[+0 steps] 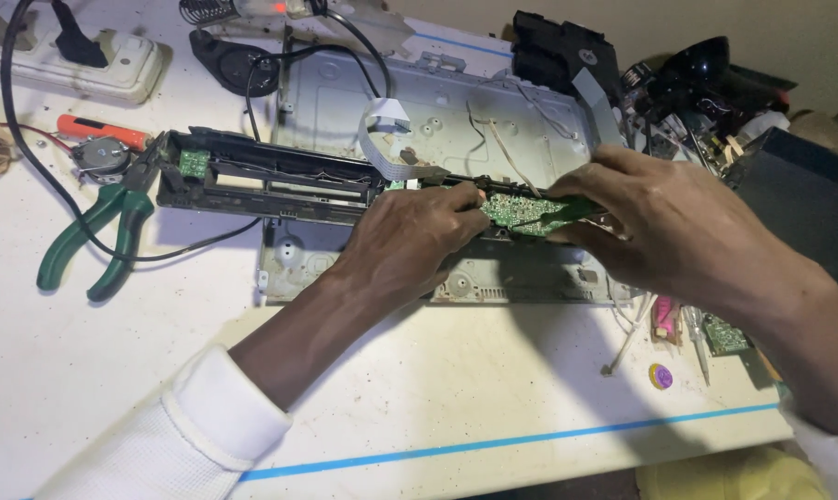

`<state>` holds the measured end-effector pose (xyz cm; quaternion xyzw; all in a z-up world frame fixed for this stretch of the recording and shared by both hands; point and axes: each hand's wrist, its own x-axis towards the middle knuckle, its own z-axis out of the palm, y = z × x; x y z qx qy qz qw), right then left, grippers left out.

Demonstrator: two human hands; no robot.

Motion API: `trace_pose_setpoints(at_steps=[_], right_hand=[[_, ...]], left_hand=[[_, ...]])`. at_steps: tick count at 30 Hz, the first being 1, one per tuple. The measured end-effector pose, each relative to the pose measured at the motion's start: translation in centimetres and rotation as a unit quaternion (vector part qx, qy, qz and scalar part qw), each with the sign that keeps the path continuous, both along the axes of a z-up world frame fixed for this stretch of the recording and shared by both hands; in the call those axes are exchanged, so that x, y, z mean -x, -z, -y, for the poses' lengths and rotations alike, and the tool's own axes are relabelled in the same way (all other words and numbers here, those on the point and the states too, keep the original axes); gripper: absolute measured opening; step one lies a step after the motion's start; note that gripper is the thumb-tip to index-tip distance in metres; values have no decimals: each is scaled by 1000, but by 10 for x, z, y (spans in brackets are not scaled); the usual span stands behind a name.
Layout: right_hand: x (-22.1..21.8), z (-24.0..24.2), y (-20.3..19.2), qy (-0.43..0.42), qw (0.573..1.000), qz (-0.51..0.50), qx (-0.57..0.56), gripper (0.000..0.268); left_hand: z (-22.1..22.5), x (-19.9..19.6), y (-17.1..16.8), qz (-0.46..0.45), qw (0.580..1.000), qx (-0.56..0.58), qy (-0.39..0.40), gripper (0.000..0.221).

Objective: Removing a circuit board from a plastic housing using a screwdriver and hands on a repair bench.

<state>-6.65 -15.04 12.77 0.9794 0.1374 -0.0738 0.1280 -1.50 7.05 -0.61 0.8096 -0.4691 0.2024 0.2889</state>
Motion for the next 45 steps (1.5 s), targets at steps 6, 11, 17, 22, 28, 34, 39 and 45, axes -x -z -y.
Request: trace_pose_setpoints(at_steps=[6,11,17,22,28,34,39,45], right_hand=[[2,4,-3,-55,997,-6,-60,24],[-4,14,6,-154,982,18,-107,32],[-2,-3,-8,-5,1000,-6,23,22],[0,11,3,-87,991,-7,-103,26],[4,6,-2,25,1000,2,18,26],[8,14,1,-122,977,29,-173,37],[7,4,3,-31,997,38,-55,40],[12,5,-5,-96,981,24,-167,45]], left_hand=[[-1,0,-2,-16,1000,-10,5,24],[-1,0,-3,-20,1000,-7,6,24],[-1,-1,-1,-18,1000,-14,1,26],[-1,-2,0,-13,1000,-22,2,23],[2,-3,-1,-34,999,-21,3,34],[2,-3,-8,-44,999,-27,-9,39],[18,-8,-9,-6,999,-39,-24,19],[49,-15,-12,-100,994,-54,0,14]])
